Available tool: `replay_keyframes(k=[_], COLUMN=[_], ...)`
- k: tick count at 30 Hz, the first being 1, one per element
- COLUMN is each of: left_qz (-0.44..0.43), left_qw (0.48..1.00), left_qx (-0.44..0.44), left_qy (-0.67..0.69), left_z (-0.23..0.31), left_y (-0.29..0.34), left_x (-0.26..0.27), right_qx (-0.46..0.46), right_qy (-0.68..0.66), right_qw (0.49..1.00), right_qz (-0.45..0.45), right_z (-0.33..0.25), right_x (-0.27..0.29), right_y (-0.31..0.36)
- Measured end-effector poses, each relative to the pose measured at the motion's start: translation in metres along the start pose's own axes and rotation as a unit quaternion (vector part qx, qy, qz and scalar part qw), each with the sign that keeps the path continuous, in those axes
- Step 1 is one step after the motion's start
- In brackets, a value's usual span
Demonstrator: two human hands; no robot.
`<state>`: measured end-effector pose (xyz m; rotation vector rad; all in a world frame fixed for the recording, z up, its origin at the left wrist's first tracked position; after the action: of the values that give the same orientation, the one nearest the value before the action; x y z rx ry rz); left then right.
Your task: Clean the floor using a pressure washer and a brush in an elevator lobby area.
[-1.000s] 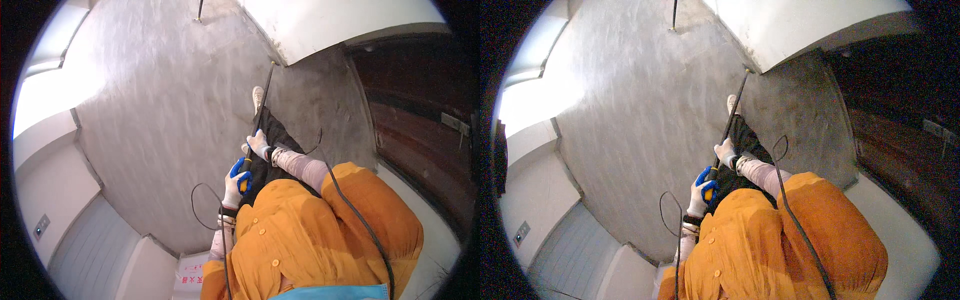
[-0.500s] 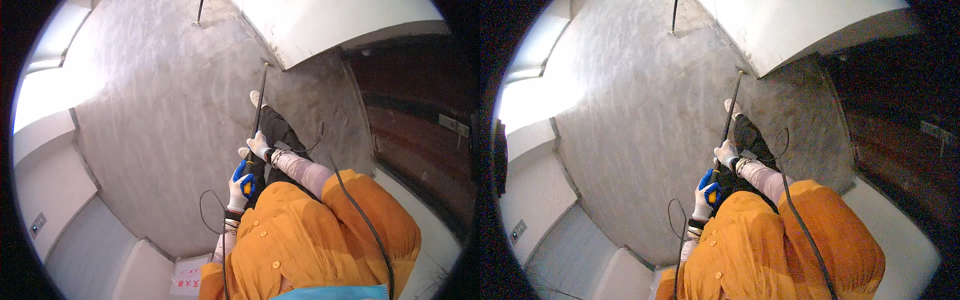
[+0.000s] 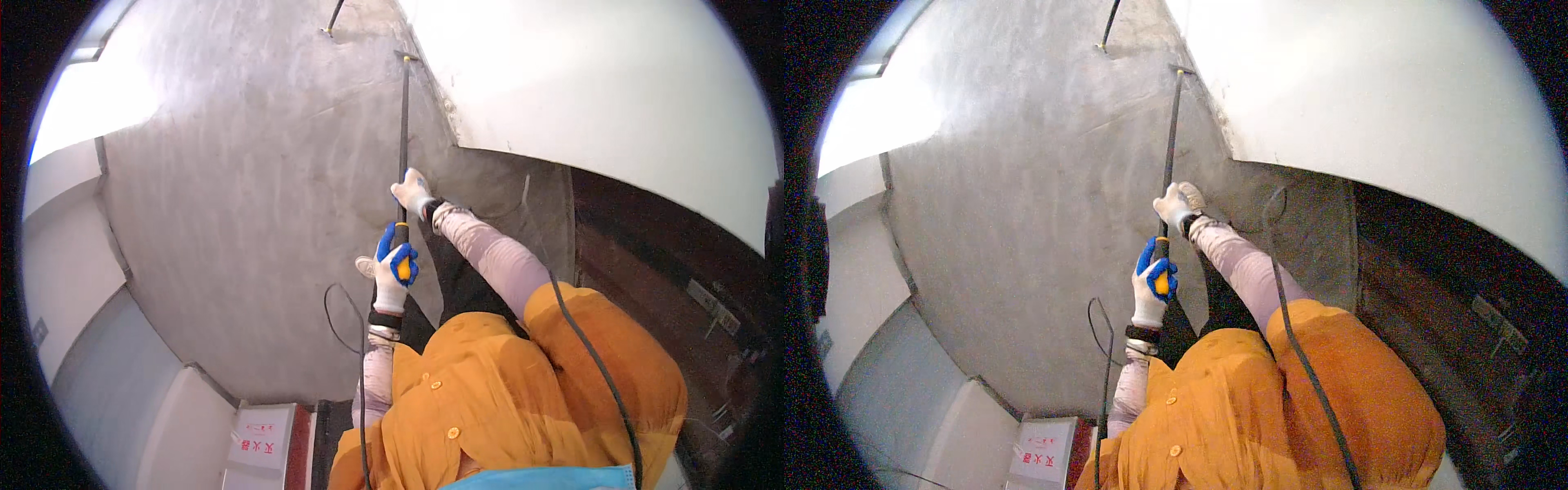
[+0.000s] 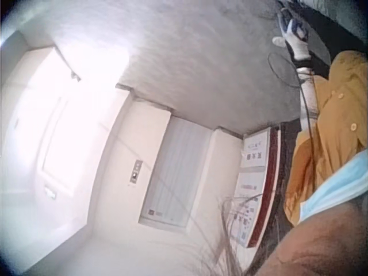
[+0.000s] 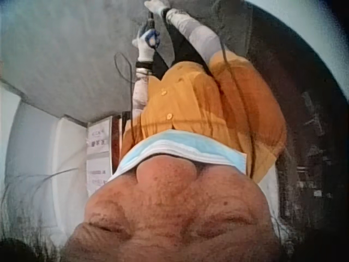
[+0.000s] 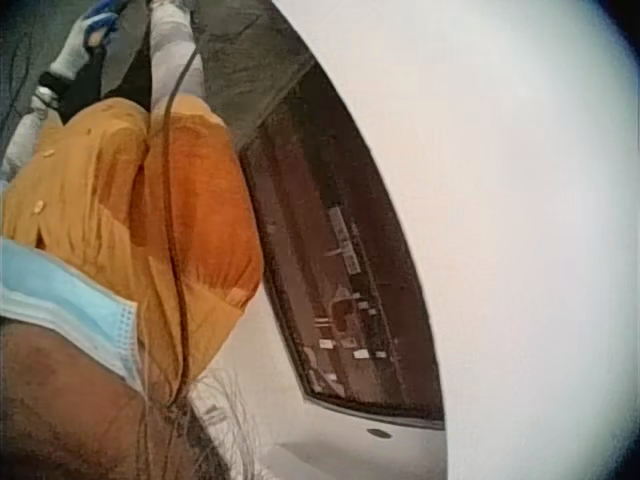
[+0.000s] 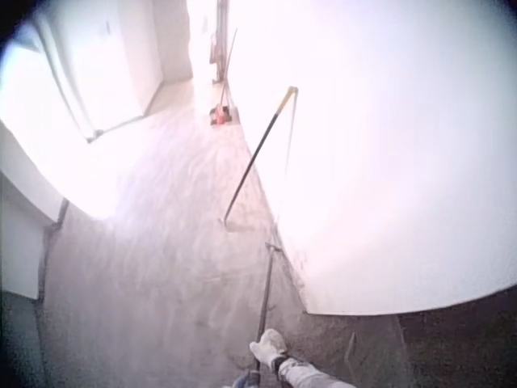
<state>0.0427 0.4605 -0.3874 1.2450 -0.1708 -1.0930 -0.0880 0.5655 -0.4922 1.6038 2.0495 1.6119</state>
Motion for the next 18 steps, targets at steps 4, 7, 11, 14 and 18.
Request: replay_keyframes(k=[4, 7, 11, 14, 18], left_qz=[0.002, -0.007, 0.029, 0.025, 0.053], left_qw=[0.999, 0.988, 0.986, 0.997, 0.997], left_qx=[-0.034, -0.081, -0.071, -0.041, 0.018], left_qy=[-0.035, -0.131, -0.148, -0.06, 0.045], left_z=[0.018, -0.007, -0.028, -0.017, -0.021], left_y=[0.0, 0.008, 0.017, -0.018, -0.026], left_x=[-0.029, -0.029, -0.024, -0.062, -0.063], right_qx=[-0.017, 0.135, 0.084, 0.078, 0.008], right_qy=[0.067, -0.015, -0.039, -0.051, -0.017], right_qw=[0.997, 0.988, 0.994, 0.995, 0.999], right_qz=[-0.028, 0.078, 0.059, 0.024, 0.045], right_z=[-0.002, 0.018, 0.037, 0.024, 0.018], right_x=[0.011, 0.02, 0.024, 0.047, 0.053], right_y=[-0.021, -0.004, 0.008, -0.042, -0.051])
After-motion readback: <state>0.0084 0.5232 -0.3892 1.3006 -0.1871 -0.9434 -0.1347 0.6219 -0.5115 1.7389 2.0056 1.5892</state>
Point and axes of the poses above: each hand's wrist, its own y-axis away from the middle knuckle, its own x-axis out of the back of the hand, z = x × y, the point moved 10 cm from there along -y, towards the middle knuckle, and after that the axes turned 2 degrees about y, right-handed, at the moved point
